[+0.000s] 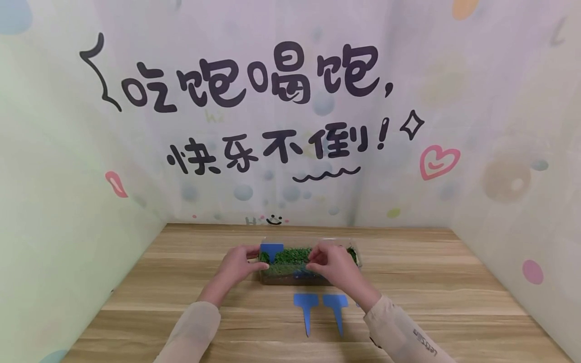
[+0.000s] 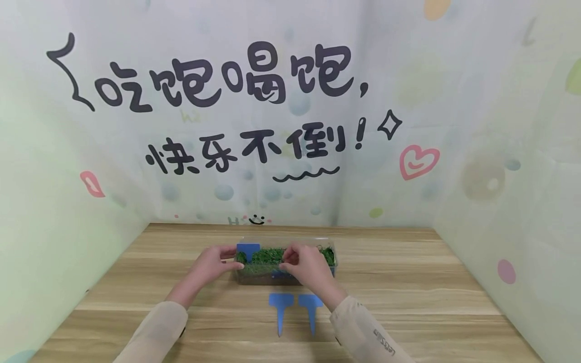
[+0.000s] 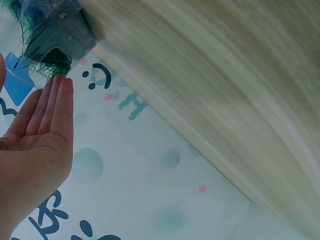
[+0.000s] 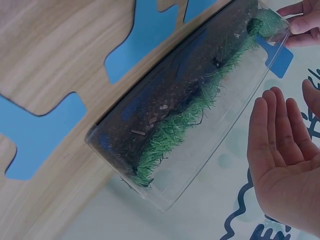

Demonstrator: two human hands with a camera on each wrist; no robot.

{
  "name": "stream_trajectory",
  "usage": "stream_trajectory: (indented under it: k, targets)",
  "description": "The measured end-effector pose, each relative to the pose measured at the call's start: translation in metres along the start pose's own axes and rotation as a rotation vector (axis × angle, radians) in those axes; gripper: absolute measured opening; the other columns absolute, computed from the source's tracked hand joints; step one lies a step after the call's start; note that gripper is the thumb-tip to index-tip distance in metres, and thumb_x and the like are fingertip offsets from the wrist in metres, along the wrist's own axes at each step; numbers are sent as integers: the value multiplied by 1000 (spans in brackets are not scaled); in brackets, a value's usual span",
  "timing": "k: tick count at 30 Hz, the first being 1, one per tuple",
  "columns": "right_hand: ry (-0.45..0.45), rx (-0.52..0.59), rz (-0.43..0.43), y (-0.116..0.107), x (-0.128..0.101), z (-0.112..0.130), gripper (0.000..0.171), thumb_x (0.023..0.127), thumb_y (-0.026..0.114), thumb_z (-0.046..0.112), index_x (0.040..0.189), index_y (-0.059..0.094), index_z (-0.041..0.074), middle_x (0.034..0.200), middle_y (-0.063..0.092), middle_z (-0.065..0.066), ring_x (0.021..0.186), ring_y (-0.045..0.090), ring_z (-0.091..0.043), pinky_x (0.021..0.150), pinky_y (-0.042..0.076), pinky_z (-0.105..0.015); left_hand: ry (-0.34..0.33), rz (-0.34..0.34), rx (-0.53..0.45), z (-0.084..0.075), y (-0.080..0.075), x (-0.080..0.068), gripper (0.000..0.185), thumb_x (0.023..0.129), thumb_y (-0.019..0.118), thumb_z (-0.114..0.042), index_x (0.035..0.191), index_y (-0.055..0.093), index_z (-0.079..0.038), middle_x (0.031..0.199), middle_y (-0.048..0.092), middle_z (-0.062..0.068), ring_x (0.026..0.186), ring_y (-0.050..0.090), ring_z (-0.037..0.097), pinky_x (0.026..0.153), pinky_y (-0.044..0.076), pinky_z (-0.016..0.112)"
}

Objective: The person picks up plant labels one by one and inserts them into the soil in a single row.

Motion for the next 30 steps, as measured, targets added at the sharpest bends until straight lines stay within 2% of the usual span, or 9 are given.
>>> stream_trajectory:
  k: [6, 12, 30]
  targets:
    - [-18, -22, 2, 1, -3, -1, 10, 87, 78, 18, 93, 71, 13, 83, 71, 7, 74, 63, -5, 67, 54, -25, 5, -1, -4, 0, 0, 0, 61, 87, 78, -27, 139, 58, -3, 135, 64, 16, 126, 61, 32, 104, 51, 50]
    - [2, -11, 30, 4, -7, -1, 12, 88, 76, 19, 97, 71, 13, 85, 71, 6, 77, 64, -7, 69, 55, -27, 6, -2, -2, 0, -1, -1, 61, 87, 78, -26, 139, 58, -3, 135, 65, 16, 125, 61, 33, 104, 51, 50]
    - [28, -20, 63, 9, -10, -5, 10, 88, 77, 20, 94, 71, 15, 83, 70, 5, 75, 62, -7, 67, 53, -28, 3, -1, 3, -2, -1, -2, 60, 88, 77, -26, 140, 57, -2, 136, 64, 16, 126, 61, 33, 105, 50, 51]
Point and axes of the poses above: each hand's wrist, its own x-axis towards the middle knuckle, its own y-axis out of the palm, z = x × y, the point moved 7 cm from there along x, towards the middle knuckle
